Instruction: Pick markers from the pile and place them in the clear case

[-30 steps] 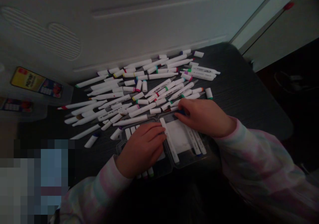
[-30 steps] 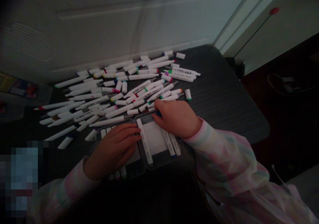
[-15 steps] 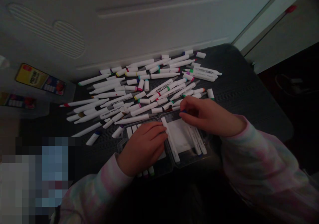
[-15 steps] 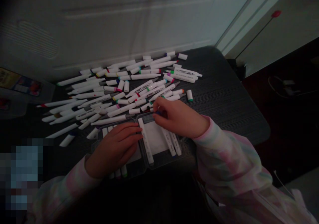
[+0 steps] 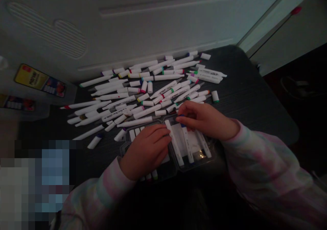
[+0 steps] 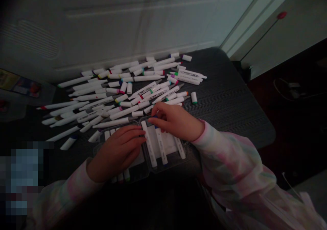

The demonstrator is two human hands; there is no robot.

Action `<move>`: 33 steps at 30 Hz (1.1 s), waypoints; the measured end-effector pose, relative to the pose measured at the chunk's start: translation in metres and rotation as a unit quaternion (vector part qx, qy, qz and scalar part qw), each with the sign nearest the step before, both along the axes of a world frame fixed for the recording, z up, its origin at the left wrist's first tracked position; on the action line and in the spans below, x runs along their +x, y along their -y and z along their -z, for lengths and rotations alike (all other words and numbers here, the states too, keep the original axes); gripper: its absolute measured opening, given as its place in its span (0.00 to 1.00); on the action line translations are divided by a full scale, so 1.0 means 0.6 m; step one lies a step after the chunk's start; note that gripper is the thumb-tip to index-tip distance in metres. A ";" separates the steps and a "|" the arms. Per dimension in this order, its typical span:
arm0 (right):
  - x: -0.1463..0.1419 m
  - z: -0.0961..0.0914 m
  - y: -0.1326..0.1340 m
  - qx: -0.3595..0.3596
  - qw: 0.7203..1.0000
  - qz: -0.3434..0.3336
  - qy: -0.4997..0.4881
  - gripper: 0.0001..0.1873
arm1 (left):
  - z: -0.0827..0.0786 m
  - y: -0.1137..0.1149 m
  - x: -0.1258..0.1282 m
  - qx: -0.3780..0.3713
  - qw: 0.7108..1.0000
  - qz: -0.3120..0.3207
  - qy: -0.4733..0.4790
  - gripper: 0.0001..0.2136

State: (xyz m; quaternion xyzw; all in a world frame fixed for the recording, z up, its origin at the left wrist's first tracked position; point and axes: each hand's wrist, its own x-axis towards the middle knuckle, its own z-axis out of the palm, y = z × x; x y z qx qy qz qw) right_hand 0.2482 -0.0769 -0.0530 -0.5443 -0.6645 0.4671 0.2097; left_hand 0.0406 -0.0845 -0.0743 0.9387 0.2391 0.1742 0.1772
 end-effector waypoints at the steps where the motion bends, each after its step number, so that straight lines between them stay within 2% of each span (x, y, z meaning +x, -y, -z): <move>1: -0.001 0.000 0.000 0.006 1.000 -0.001 0.005 0.07 | 0.000 0.000 0.000 -0.001 1.000 0.001 0.000 0.08; 10: 0.000 -0.004 -0.003 0.054 0.997 -0.008 0.062 0.08 | 0.002 0.001 -0.002 -0.004 1.000 0.004 -0.004 0.08; 20: -0.003 -0.002 0.000 0.111 0.985 -0.071 0.115 0.12 | 0.000 0.000 0.000 -0.002 1.000 0.002 -0.009 0.08; 33: -0.006 0.002 -0.001 0.099 0.978 -0.054 0.178 0.09 | -0.002 0.001 0.000 -0.004 1.000 0.001 -0.005 0.09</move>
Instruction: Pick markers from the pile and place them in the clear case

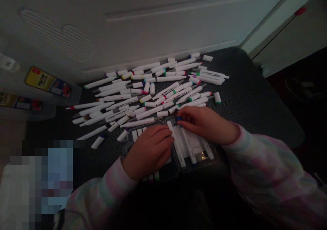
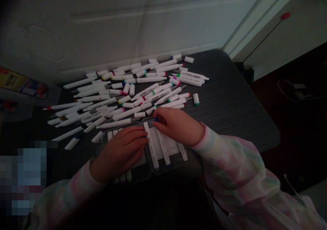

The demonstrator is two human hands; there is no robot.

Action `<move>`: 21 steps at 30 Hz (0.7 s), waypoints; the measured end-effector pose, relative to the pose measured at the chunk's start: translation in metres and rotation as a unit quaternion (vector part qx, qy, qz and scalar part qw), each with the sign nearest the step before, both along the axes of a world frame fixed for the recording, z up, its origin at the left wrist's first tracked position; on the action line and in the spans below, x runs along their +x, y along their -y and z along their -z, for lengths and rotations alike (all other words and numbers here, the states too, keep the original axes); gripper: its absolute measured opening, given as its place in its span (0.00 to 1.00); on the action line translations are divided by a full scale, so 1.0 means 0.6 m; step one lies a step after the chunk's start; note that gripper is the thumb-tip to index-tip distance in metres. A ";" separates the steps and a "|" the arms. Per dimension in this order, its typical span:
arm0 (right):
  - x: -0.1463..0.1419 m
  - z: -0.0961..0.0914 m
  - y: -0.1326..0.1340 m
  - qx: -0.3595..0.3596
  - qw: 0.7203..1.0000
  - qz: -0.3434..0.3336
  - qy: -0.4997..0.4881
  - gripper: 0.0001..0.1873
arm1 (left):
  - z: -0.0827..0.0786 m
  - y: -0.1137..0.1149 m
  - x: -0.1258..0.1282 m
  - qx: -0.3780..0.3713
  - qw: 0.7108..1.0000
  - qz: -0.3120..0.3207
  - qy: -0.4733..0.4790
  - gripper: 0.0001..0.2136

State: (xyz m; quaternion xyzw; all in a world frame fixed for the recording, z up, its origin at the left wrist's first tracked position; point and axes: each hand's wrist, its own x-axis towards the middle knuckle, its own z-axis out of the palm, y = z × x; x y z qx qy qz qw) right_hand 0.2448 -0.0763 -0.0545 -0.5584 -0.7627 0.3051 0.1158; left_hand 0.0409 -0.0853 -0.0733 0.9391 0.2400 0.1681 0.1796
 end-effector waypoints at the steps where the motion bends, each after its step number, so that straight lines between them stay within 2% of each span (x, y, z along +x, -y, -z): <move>1: -0.001 0.000 0.000 0.004 1.000 -0.002 0.006 0.09 | -0.001 0.001 0.000 0.001 1.000 0.003 -0.005 0.09; 12: -0.003 0.002 0.001 0.019 1.000 -0.022 0.011 0.10 | -0.015 0.003 0.003 -0.012 0.992 0.085 -0.089 0.18; 21: -0.004 -0.003 0.003 0.020 1.000 -0.021 0.002 0.11 | -0.010 0.008 0.010 -0.022 0.990 0.065 -0.125 0.17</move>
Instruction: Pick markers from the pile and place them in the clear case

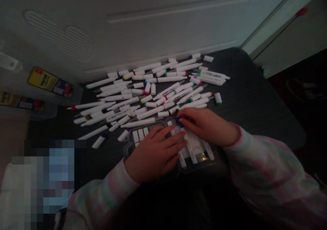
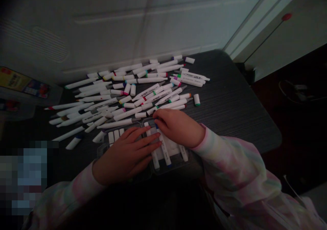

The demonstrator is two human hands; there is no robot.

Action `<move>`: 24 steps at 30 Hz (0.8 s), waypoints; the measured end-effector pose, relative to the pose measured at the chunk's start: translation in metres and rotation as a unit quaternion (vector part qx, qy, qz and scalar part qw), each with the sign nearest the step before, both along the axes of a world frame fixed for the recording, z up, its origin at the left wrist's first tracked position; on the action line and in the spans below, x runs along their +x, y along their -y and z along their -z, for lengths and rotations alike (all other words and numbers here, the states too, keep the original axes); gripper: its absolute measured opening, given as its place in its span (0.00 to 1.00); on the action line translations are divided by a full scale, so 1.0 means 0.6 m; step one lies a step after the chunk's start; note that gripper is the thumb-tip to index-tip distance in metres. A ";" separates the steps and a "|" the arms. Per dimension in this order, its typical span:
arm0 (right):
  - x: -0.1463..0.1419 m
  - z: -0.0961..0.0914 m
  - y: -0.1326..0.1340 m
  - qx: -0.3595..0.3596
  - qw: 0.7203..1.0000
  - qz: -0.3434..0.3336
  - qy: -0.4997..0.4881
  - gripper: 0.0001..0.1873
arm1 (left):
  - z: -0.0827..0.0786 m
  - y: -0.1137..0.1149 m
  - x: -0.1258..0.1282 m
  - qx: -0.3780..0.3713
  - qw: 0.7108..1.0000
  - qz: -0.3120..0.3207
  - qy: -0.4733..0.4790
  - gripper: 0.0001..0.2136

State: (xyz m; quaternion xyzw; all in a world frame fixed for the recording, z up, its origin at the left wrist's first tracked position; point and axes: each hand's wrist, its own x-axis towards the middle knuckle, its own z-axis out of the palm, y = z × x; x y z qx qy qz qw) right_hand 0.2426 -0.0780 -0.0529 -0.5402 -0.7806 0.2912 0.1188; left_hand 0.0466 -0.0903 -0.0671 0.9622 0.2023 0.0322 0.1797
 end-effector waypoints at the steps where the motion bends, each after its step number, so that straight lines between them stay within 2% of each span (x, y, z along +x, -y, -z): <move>1: 0.000 0.000 0.000 0.001 1.000 -0.001 -0.001 0.11 | 0.000 0.000 0.000 -0.001 1.000 0.000 -0.003 0.17; 24: -0.003 -0.004 0.000 -0.001 1.000 0.003 -0.008 0.11 | 0.004 0.004 0.006 0.036 0.999 0.008 -0.004 0.16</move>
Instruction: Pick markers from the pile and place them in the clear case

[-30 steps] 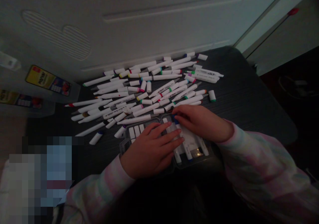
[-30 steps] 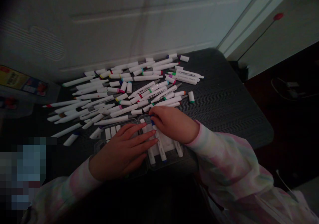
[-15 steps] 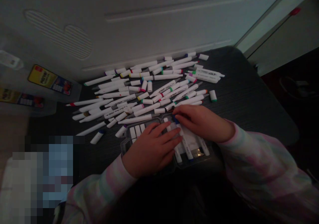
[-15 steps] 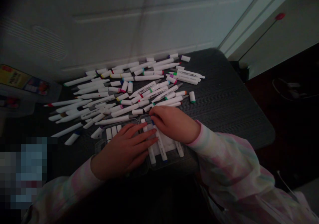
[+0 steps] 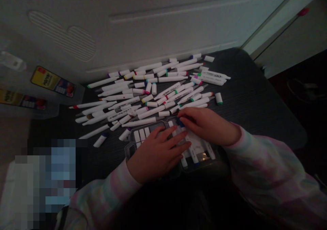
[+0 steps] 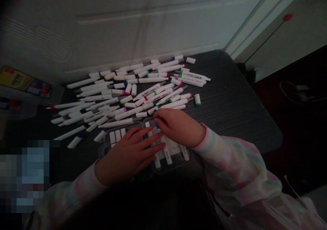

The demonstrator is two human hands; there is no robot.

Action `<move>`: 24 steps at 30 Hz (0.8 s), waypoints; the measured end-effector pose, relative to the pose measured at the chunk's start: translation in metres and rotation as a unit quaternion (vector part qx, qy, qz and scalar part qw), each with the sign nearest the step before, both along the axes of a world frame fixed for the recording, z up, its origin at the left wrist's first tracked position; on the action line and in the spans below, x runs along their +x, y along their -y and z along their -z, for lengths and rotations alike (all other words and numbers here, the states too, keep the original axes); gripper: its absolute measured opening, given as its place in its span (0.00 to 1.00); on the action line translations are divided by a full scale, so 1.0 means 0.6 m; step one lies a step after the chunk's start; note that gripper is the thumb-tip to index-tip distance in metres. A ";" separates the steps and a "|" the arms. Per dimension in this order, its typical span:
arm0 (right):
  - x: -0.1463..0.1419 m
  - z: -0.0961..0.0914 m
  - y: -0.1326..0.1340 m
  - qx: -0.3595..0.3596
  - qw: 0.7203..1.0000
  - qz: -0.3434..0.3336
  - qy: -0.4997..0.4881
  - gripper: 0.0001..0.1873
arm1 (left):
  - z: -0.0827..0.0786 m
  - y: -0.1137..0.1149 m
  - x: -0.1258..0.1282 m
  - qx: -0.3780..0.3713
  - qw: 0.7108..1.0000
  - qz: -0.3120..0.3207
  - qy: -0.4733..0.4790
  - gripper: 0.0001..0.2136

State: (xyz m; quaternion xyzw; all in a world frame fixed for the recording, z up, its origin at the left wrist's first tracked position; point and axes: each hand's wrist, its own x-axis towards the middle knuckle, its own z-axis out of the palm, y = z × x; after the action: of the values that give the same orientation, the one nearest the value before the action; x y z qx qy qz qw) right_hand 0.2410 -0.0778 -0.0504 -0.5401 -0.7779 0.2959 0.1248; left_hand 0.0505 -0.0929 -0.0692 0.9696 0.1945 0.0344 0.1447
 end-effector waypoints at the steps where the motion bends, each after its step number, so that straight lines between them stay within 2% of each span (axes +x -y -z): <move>1: 0.000 0.000 0.000 0.000 1.000 0.001 -0.001 0.11 | 0.000 0.000 0.000 0.000 1.000 0.000 -0.001 0.16; 24: 0.002 0.003 0.000 0.013 1.000 0.000 0.003 0.13 | -0.003 -0.001 0.000 -0.032 0.999 -0.001 0.001 0.15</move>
State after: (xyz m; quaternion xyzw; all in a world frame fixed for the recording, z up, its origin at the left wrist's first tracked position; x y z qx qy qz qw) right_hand 0.2420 -0.0777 -0.0522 -0.5392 -0.7821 0.2843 0.1295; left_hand 0.0505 -0.0924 -0.0673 0.9642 0.1962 0.0298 0.1758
